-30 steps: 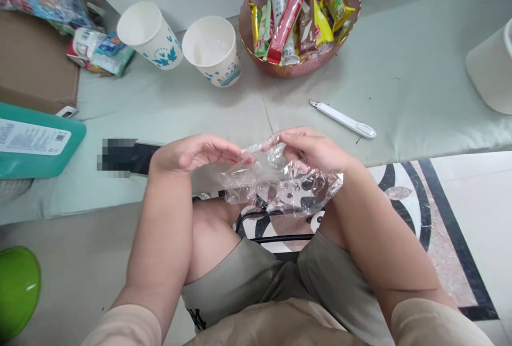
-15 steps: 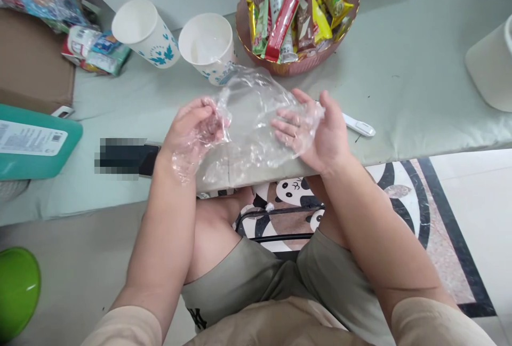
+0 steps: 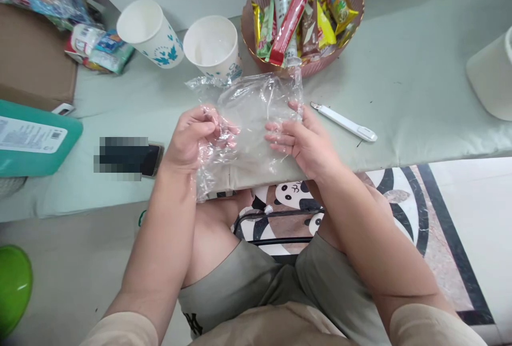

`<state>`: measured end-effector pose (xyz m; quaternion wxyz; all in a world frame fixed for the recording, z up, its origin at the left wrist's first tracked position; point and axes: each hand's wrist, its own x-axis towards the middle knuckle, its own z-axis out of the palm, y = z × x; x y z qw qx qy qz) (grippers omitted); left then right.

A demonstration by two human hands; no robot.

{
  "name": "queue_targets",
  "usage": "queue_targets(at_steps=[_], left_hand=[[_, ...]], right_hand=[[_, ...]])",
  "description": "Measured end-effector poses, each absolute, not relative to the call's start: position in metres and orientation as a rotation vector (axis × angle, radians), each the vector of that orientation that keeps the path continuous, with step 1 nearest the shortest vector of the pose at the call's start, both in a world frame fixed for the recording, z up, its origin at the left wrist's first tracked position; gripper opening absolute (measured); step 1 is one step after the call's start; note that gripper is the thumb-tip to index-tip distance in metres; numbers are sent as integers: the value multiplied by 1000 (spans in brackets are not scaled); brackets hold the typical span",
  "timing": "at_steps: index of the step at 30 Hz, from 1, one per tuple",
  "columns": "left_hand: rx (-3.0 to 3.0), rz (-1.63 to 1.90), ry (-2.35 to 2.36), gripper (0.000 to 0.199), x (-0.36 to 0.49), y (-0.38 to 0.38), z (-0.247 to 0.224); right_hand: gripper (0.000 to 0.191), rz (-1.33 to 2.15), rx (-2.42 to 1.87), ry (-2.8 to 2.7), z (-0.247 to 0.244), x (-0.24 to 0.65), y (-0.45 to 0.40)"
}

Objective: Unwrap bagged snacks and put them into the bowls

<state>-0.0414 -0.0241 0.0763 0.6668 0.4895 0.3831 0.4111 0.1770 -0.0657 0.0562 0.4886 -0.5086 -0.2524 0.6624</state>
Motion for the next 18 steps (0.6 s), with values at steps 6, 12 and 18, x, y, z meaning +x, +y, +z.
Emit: queue_targets(at_steps=[6, 12, 18], left_hand=[[890, 1150, 956, 24, -62, -9, 83], [739, 1223, 1301, 38, -82, 7, 77], [789, 1248, 1364, 44, -80, 3, 78]], right_hand=[[59, 1528, -1315, -631, 49, 185, -64], [63, 1357, -1311, -810, 25, 211, -57], [59, 1315, -1282, -912, 7, 224, -54]])
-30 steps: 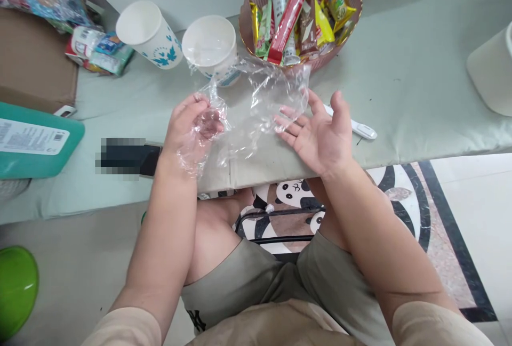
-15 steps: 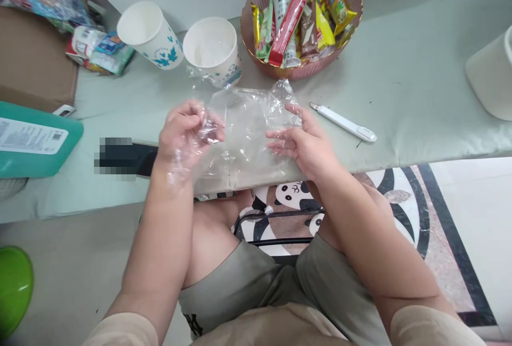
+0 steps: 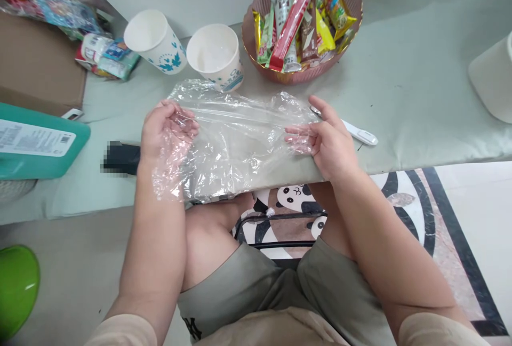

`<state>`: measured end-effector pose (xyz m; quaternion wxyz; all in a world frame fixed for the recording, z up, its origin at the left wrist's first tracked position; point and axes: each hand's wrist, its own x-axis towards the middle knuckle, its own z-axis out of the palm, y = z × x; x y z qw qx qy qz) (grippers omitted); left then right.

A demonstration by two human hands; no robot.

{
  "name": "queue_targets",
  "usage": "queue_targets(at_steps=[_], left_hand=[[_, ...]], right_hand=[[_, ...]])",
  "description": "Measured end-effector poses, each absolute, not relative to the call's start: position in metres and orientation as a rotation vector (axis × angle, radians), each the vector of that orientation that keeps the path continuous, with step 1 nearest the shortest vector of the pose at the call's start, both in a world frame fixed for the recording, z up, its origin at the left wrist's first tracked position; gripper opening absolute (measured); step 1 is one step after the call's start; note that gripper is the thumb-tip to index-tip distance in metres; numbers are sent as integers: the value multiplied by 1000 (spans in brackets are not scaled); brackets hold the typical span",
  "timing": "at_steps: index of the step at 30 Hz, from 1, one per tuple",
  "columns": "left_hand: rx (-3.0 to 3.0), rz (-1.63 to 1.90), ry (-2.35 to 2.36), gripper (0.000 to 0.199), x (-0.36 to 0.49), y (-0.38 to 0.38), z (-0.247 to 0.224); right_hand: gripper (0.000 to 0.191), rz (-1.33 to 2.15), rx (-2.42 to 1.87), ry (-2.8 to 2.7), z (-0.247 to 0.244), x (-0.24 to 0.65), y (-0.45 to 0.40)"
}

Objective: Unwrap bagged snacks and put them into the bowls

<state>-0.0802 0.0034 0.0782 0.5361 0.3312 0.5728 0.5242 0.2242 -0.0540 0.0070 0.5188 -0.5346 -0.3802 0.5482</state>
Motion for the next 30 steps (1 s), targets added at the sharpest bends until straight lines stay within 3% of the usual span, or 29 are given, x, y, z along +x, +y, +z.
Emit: queue_targets(at_steps=[7, 15, 18, 21, 25, 30], left_hand=[[885, 1288, 1347, 56, -85, 0, 77], [871, 1259, 1393, 25, -97, 2, 71], [888, 1270, 1403, 22, -104, 2, 66], [922, 1247, 1327, 35, -109, 0, 63], [1092, 1164, 1236, 76, -111, -9, 62], [1290, 826, 1149, 62, -113, -22, 67]], right_hand=[[76, 1299, -1404, -1048, 12, 220, -60], [52, 1178, -1383, -1099, -1, 220, -57], [43, 1144, -1372, -1076, 4, 216, -57], [33, 1048, -1361, -1012, 18, 211, -60], [29, 1000, -1264, -929, 34, 209, -63], [40, 907, -1156, -1018, 33, 211, -64]])
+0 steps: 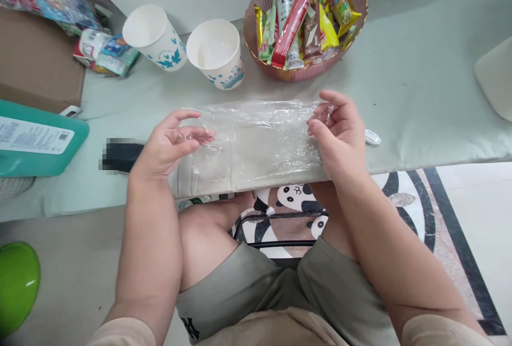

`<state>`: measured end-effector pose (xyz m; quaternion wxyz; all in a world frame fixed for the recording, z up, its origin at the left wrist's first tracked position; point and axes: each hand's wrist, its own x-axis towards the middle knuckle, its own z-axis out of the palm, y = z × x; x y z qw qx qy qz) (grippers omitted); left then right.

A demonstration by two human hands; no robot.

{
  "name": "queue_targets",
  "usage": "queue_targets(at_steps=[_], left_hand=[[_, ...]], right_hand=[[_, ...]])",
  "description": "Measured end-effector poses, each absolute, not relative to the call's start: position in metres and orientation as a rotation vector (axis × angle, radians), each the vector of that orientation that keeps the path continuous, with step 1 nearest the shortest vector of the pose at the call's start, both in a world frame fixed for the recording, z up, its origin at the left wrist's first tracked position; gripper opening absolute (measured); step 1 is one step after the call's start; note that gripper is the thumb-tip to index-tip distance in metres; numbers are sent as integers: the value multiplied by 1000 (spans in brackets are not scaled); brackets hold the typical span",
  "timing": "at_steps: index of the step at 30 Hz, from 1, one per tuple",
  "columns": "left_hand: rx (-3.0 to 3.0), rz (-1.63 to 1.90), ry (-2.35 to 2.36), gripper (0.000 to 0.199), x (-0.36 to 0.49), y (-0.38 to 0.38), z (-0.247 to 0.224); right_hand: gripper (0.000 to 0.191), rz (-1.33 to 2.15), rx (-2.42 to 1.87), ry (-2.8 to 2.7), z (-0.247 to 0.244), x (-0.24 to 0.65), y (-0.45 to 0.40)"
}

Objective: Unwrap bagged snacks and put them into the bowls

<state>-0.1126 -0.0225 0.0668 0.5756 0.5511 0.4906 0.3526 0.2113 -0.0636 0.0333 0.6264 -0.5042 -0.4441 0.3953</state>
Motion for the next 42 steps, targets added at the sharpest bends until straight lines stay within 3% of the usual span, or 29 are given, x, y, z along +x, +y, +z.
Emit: queue_targets(at_steps=[4, 9, 15, 17, 19, 21, 23, 25, 28, 33, 37, 42], left_hand=[[1383, 624, 1197, 59, -110, -29, 71], [1425, 1039, 1401, 44, -109, -24, 62], [1423, 1217, 1642, 30, -114, -13, 48], [1431, 1266, 1603, 25, -113, -13, 49], [1427, 1329, 1533, 12, -110, -15, 51], [1408, 1379, 1460, 6, -109, -16, 52], [1392, 1416, 1413, 11, -108, -16, 52], [1401, 1434, 1430, 24, -110, -15, 50], [1471, 1391, 1540, 29, -115, -13, 45], [1708, 1417, 1612, 10, -119, -10, 42], [1701, 1579, 1410, 31, -111, -12, 50], [1307, 1502, 1207, 45, -92, -19, 65]], right_hand=[[40, 870, -1179, -1078, 28, 214, -63], [56, 900, -1308, -1301, 28, 218, -64], [17, 519, -1501, -1522, 26, 217, -63], [13, 522, -1501, -1472, 25, 216, -63], [18, 623, -1439, -1403, 22, 216, -63], [38, 746, -1366, -1364, 20, 217, -63], [54, 806, -1340, -1373, 17, 217, -63], [54, 793, -1369, -1388, 17, 218, -63], [37, 699, -1417, -1393, 20, 218, -63], [5, 401, -1476, -1436, 30, 217, -64], [18, 248, -1404, -1432, 38, 215, -65], [29, 554, -1222, -1326, 47, 207, -68]])
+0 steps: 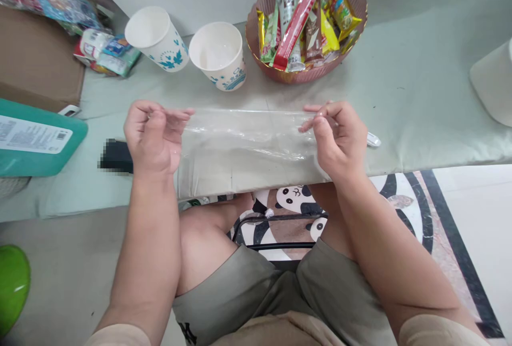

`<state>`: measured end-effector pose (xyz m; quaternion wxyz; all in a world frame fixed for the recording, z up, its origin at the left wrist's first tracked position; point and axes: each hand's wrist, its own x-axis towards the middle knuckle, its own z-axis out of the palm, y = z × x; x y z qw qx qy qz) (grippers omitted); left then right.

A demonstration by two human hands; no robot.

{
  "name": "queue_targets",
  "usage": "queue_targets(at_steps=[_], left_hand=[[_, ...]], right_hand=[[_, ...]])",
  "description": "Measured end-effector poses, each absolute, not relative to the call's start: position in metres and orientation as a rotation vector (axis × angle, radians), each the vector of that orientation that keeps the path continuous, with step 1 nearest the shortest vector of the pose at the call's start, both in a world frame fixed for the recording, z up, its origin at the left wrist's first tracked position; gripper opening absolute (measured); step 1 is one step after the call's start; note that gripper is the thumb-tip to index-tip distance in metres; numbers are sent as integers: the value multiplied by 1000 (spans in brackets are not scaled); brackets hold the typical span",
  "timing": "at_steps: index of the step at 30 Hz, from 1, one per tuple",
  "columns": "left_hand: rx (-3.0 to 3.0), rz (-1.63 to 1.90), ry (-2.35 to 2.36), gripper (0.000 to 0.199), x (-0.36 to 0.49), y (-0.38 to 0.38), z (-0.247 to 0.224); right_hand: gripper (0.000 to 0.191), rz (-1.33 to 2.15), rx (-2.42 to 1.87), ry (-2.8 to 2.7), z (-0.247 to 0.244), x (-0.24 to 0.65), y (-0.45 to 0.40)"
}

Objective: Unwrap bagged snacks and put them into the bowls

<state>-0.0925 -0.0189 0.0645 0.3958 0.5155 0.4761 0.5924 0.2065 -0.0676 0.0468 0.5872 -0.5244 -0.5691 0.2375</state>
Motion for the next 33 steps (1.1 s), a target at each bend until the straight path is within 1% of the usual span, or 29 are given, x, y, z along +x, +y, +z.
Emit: queue_targets(at_steps=[3, 6, 9, 11, 13, 14, 15, 19, 22, 26, 28, 30, 33], left_hand=[[1171, 1408, 1276, 44, -86, -19, 66], [1184, 1338, 1337, 39, -84, -15, 63], [1188, 1328, 1366, 32, -81, -11, 62], [1173, 1323, 1371, 31, -80, -9, 62], [1159, 1325, 1371, 35, -80, -8, 61], [1155, 1338, 1374, 38, -80, -7, 59], [1156, 1356, 1380, 40, -82, -6, 57], [1208, 1411, 1402, 44, -87, 0, 44], [1179, 1386, 1433, 45, -90, 1, 42], [993, 1142, 1442, 46, -92, -4, 53], [974, 1018, 1362, 51, -93, -8, 58], [1021, 965, 1292, 58, -92, -11, 59], [1117, 981, 1298, 60, -88, -12, 57]], right_hand=[[32, 733, -1264, -1175, 45, 203, -66], [34, 882, -1344, -1057, 37, 205, -61], [37, 1088, -1274, -980, 28, 210, -58], [48, 1259, -1202, -1010, 23, 211, -58], [66, 1357, -1175, -1083, 20, 211, -61], [72, 1362, -1177, -1114, 18, 211, -62], [73, 1347, -1181, -1136, 16, 211, -63], [58, 1221, -1224, -1139, 8, 210, -62], [52, 1134, -1297, -1135, 6, 208, -62], [43, 1047, -1319, -1077, 13, 205, -63], [40, 1027, -1300, -1028, 18, 205, -64], [44, 1057, -1274, -988, 23, 204, -64], [63, 1138, -1248, -993, 26, 202, -65]])
